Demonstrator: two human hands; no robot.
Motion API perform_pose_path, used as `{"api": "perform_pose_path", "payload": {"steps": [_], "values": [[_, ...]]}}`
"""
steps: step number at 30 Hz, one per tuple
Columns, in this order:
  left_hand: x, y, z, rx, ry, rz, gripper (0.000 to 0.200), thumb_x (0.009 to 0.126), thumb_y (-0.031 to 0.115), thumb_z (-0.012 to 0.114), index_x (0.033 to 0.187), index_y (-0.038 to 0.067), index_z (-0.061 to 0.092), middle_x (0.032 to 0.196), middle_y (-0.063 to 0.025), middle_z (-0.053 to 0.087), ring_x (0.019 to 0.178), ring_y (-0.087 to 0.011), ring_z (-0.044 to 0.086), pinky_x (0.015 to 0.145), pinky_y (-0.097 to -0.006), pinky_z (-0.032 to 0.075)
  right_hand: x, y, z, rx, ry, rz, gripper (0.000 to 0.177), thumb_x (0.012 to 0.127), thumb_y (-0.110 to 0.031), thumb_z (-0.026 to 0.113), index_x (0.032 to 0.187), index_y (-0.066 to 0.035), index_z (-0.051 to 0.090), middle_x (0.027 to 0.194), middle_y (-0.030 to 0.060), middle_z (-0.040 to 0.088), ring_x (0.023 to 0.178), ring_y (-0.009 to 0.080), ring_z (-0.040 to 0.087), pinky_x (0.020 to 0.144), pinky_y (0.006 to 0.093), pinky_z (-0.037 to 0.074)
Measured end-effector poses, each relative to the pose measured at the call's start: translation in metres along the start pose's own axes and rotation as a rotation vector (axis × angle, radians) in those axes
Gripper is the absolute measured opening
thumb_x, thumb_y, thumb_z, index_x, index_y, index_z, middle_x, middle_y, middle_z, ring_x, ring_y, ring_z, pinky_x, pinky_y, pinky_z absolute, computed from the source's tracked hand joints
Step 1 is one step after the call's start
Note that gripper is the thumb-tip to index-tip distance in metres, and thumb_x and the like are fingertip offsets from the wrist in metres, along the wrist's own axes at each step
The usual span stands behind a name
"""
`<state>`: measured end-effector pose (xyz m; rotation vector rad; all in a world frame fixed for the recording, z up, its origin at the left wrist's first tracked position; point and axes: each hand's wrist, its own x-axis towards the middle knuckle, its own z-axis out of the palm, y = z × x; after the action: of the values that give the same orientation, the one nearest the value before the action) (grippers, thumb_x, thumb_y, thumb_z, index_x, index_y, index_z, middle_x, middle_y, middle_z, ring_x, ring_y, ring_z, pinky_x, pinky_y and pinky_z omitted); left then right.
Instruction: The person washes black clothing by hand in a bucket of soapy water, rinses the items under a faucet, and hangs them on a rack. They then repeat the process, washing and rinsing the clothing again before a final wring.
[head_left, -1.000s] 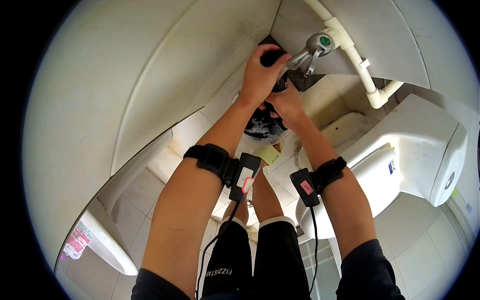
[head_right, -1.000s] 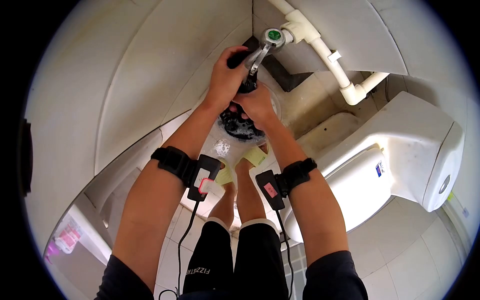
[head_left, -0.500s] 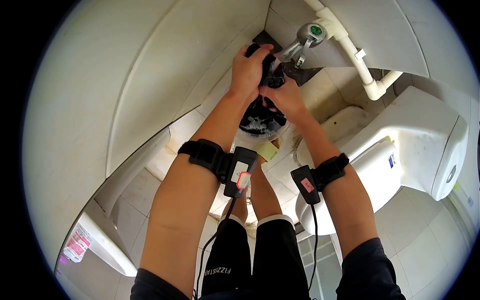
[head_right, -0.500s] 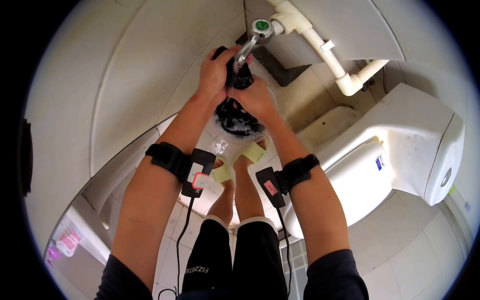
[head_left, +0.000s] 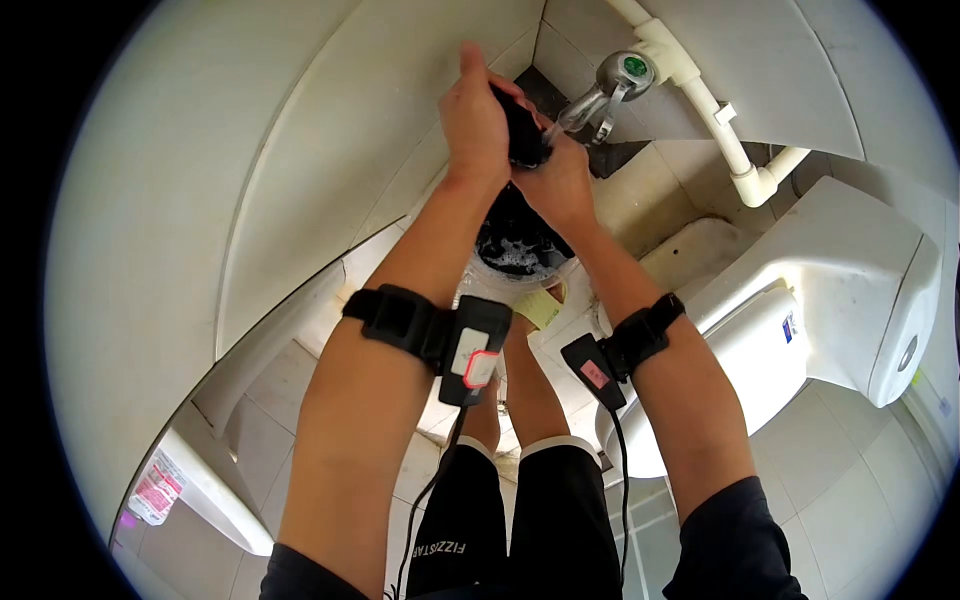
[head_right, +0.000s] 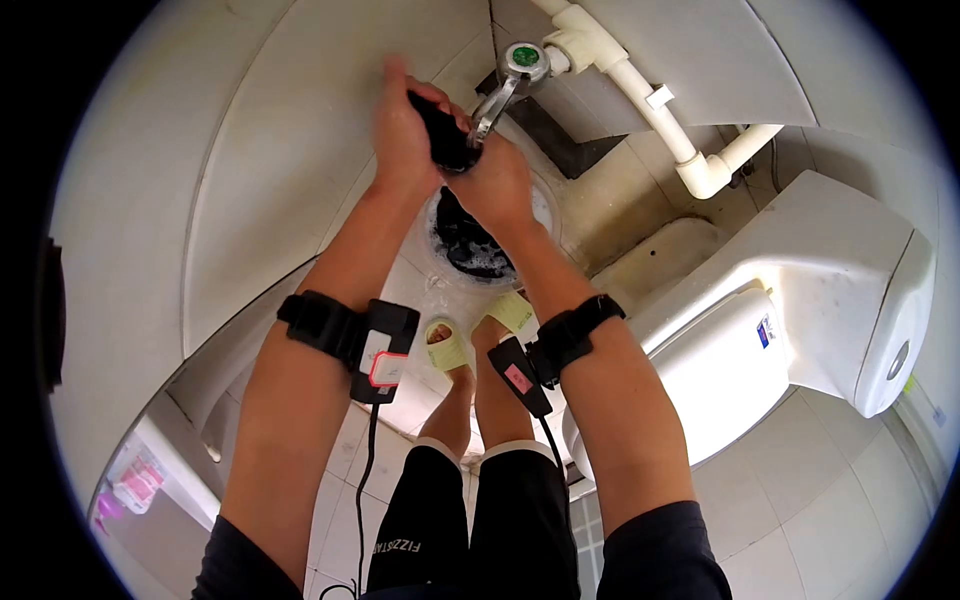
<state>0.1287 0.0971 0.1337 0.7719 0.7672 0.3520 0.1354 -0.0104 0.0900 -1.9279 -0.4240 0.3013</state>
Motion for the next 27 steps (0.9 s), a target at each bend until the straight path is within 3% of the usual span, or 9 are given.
{"api": "perform_pose_path", "payload": {"steps": [5,11,12,13,16,20,22,26,27], "values": [[-0.009,0.021,-0.002,0.523,-0.196,0.367,0.037,0.095,0.035,0.047,0.083,0.002,0.057,0.078,-0.0077,0.059,0.075,-0.0192,0.057,0.07,-0.0295,0.045,0.013,-0.028,-0.018,-0.118,-0.049,0.016,0.025,0.067,-0.016,0.071,0.085,0.001,0.064,0.075,0.0215,0.063,0.077,0.037,0.063,0.067,0.0387,0.05],[-0.055,0.06,0.026,1.025,-0.425,1.067,0.015,0.083,0.015,0.065,0.087,0.001,0.061,0.083,-0.0087,0.063,0.081,-0.0176,0.059,0.076,-0.0266,0.045,-0.005,0.012,-0.027,0.124,-0.092,-0.009,0.021,0.071,-0.015,0.068,0.081,0.001,0.061,0.066,0.0115,0.061,0.063,0.0243,0.062,0.058,0.0363,0.048],[-0.059,0.059,0.033,1.059,-0.45,1.006,0.015,0.079,0.012,0.068,0.086,0.001,0.061,0.082,-0.0087,0.063,0.078,-0.0169,0.06,0.074,-0.0257,0.046,-0.002,-0.002,-0.029,0.227,-0.107,-0.136,0.02,0.073,-0.016,0.068,0.08,0.001,0.06,0.064,0.0072,0.059,0.058,0.0195,0.06,0.053,0.0349,0.046],[-0.064,0.059,0.036,1.093,-0.475,0.939,0.016,0.076,0.009,0.071,0.086,0.001,0.061,0.081,-0.0087,0.063,0.075,-0.0161,0.06,0.071,-0.0248,0.046,-0.011,-0.018,-0.044,0.259,-0.332,0.674,0.02,0.074,-0.019,0.068,0.078,-0.002,0.06,0.063,0.0021,0.055,0.051,0.0135,0.054,0.044,0.03,0.04],[-0.054,0.062,0.034,1.082,-0.514,0.98,0.015,0.077,0.01,0.07,0.086,0.001,0.061,0.079,-0.0081,0.063,0.069,-0.0147,0.059,0.068,-0.0248,0.047,-0.025,-0.03,-0.058,0.28,-0.39,0.901,0.022,0.073,-0.024,0.071,0.079,-0.005,0.06,0.064,0.0003,0.056,0.048,0.0097,0.052,0.038,0.0254,0.034],[-0.048,0.072,0.023,1.068,-0.638,0.894,0.014,0.079,0.009,0.069,0.089,0.002,0.063,0.081,-0.0068,0.064,0.074,-0.0143,0.06,0.07,-0.0247,0.047,-0.059,-0.036,-0.08,0.581,-0.475,1.056,0.021,0.076,-0.025,0.069,0.085,-0.009,0.057,0.069,-0.0001,0.051,0.044,0.0088,0.044,0.037,0.0211,0.02],[-0.057,0.064,0.015,0.942,-0.556,0.572,0.026,0.086,0.02,0.063,0.106,0.004,0.059,0.099,-0.008,0.063,0.09,-0.017,0.059,0.079,-0.028,0.046,-0.075,-0.042,-0.094,0.715,-0.511,1.071,0.02,0.077,-0.022,0.068,0.084,-0.007,0.058,0.066,0.0014,0.053,0.046,0.0101,0.046,0.036,0.0225,0.024],[-0.091,0.009,-0.028,0.418,-0.289,0.244,0.044,0.092,0.035,0.054,0.125,0.007,0.047,0.118,-0.0092,0.055,0.105,-0.0219,0.054,0.089,-0.0329,0.042,-0.118,-0.052,-0.104,1.819,-0.72,1.156,0.027,0.084,-0.017,0.056,0.107,-0.006,0.047,0.072,0.0033,0.046,0.042,0.0106,0.036,0.035,0.0209,0.029],[-0.107,0.004,-0.027,0.063,-0.401,-0.156,0.045,0.092,0.039,0.052,0.127,0.011,0.045,0.117,-0.0079,0.053,0.104,-0.02,0.053,0.087,-0.0335,0.043,-0.13,-0.054,-0.097,2.073,-0.825,1.086,0.028,0.084,-0.018,0.055,0.108,-0.007,0.046,0.072,0.0036,0.043,0.042,0.0108,0.035,0.035,0.0216,0.031]]}}
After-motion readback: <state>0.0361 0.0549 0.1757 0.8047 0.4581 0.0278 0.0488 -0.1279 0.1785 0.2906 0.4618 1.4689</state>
